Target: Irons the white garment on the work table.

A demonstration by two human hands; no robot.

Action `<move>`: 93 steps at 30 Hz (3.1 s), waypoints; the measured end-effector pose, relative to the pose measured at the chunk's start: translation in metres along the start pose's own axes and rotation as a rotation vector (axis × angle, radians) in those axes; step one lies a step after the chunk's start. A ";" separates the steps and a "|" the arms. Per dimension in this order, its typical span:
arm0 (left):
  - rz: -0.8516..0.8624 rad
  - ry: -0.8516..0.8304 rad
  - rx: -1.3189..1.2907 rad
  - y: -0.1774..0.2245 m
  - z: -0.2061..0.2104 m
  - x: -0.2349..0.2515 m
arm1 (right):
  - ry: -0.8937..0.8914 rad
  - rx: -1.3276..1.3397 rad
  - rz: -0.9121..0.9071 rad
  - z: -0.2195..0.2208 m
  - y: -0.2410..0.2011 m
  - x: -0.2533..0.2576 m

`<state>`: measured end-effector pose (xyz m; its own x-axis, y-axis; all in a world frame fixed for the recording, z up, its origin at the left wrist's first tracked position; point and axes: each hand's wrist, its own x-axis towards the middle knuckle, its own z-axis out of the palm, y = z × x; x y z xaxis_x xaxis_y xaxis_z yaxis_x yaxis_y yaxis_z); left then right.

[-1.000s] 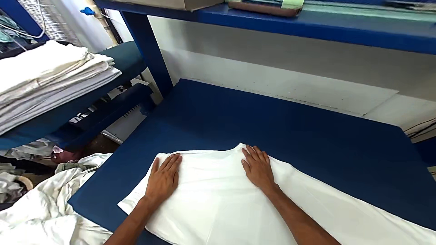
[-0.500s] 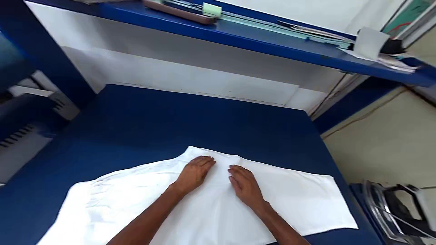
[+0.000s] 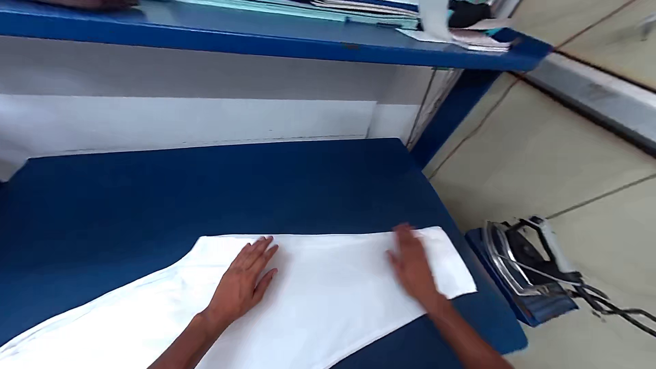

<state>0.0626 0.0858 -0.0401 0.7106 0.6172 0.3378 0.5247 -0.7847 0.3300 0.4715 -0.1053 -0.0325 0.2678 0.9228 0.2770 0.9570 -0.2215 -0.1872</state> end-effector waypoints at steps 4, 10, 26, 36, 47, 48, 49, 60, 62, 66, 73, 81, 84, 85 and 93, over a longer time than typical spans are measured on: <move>0.034 -0.121 0.077 0.016 0.040 -0.006 | -0.144 0.006 0.027 0.014 0.017 -0.036; 0.019 -0.136 0.122 0.013 0.044 -0.007 | -0.173 -0.225 0.403 -0.014 0.126 -0.036; 0.017 -0.142 0.172 0.010 0.045 -0.007 | -0.180 0.526 0.876 -0.186 0.277 0.003; 0.021 -0.130 0.069 0.015 0.044 -0.014 | -0.366 0.137 0.383 -0.185 0.100 -0.004; 0.233 -0.226 -0.032 0.053 0.074 0.040 | -0.444 0.175 0.413 -0.132 0.076 0.061; 0.194 -0.225 0.007 0.045 0.076 0.038 | -0.421 0.169 0.420 -0.127 0.091 0.067; 0.176 -0.234 0.036 0.037 0.075 0.038 | -0.409 0.170 0.403 -0.124 0.101 0.073; -0.546 -0.002 0.256 -0.095 -0.038 -0.024 | -0.685 0.189 -0.419 -0.104 0.048 0.101; -0.736 -0.070 0.206 -0.102 -0.056 -0.002 | -0.735 0.194 -0.457 -0.097 0.021 0.107; -0.833 -0.301 0.072 -0.113 -0.075 0.040 | -0.820 0.229 -0.374 -0.091 -0.056 0.112; -0.749 -0.312 0.028 -0.126 -0.083 0.042 | -0.752 0.302 -0.176 -0.064 -0.185 0.127; -0.698 -0.275 -0.020 -0.143 -0.081 0.028 | -0.689 0.434 -0.205 -0.043 -0.252 0.146; -0.704 -0.384 0.038 -0.140 -0.091 0.028 | -0.697 0.417 -0.134 -0.061 -0.202 0.131; -0.704 -0.418 0.059 -0.137 -0.092 0.029 | -0.684 0.395 -0.091 -0.070 -0.174 0.124; -0.790 -0.391 0.131 -0.109 -0.079 0.042 | -0.350 0.186 0.396 -0.125 0.097 0.070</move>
<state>-0.0023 0.2018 0.0076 0.2150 0.9359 -0.2790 0.9617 -0.1530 0.2276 0.5969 -0.1017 0.0867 0.5198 0.8369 -0.1715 0.7466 -0.5426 -0.3850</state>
